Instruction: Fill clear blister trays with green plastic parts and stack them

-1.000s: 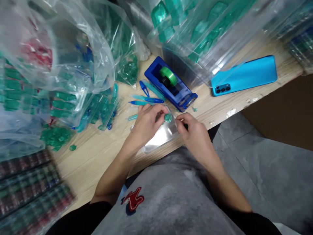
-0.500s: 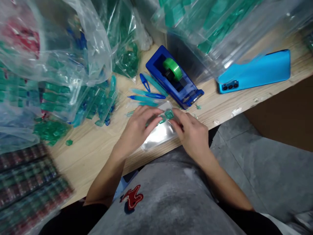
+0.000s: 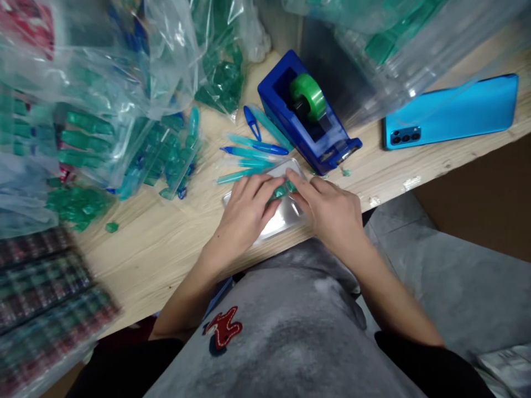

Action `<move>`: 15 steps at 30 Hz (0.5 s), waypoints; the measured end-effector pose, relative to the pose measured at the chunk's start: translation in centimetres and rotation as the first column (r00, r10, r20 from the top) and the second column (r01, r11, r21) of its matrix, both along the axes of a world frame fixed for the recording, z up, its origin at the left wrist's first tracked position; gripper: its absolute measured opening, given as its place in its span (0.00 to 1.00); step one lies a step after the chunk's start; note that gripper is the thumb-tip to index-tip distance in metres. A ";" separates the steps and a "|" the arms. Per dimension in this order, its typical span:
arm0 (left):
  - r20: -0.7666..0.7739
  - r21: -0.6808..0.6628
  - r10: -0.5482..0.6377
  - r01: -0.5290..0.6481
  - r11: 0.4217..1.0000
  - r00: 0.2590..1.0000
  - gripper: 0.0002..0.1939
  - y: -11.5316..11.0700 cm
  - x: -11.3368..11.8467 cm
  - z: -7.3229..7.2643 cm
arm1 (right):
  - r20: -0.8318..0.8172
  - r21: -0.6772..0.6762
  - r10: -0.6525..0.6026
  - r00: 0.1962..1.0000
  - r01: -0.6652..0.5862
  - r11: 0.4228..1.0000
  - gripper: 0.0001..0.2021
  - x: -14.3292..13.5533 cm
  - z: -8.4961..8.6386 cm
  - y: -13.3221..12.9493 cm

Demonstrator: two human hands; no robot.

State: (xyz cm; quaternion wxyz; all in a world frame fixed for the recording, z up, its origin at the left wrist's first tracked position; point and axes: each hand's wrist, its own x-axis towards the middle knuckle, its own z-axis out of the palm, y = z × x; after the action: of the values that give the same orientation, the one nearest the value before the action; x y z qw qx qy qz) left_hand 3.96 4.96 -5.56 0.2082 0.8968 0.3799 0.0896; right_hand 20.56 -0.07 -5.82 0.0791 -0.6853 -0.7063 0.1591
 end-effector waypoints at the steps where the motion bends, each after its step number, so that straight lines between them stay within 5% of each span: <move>1: 0.017 0.005 -0.002 0.001 1.000 1.000 0.17 0.0 -0.3 0.2 | -0.003 -0.007 0.004 1.000 -0.004 1.000 0.20 0.0 0.2 0.0; 6: 0.119 0.059 0.075 -0.082 0.995 0.990 0.08 -2.0 -2.3 2.3 | -0.274 0.050 -0.079 0.958 0.097 0.994 0.19 1.3 0.7 -0.9; 10: 0.007 -0.239 -0.061 0.061 0.969 0.998 0.07 -3.8 -3.3 2.6 | -0.494 0.080 -0.235 0.837 0.313 0.946 0.12 2.9 0.5 -2.7; 15: -0.055 -0.434 -0.033 0.006 0.901 0.998 0.07 -2.8 -3.2 2.2 | -0.575 0.026 -0.303 0.760 0.387 0.922 0.10 3.5 0.0 -4.4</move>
State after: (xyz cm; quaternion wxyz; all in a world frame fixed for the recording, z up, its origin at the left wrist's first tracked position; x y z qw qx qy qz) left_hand 0.79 2.13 -3.36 0.3918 0.8341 0.3875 -0.0266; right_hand 24.06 -4.44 -5.81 0.3596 -0.7190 -0.5223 0.2846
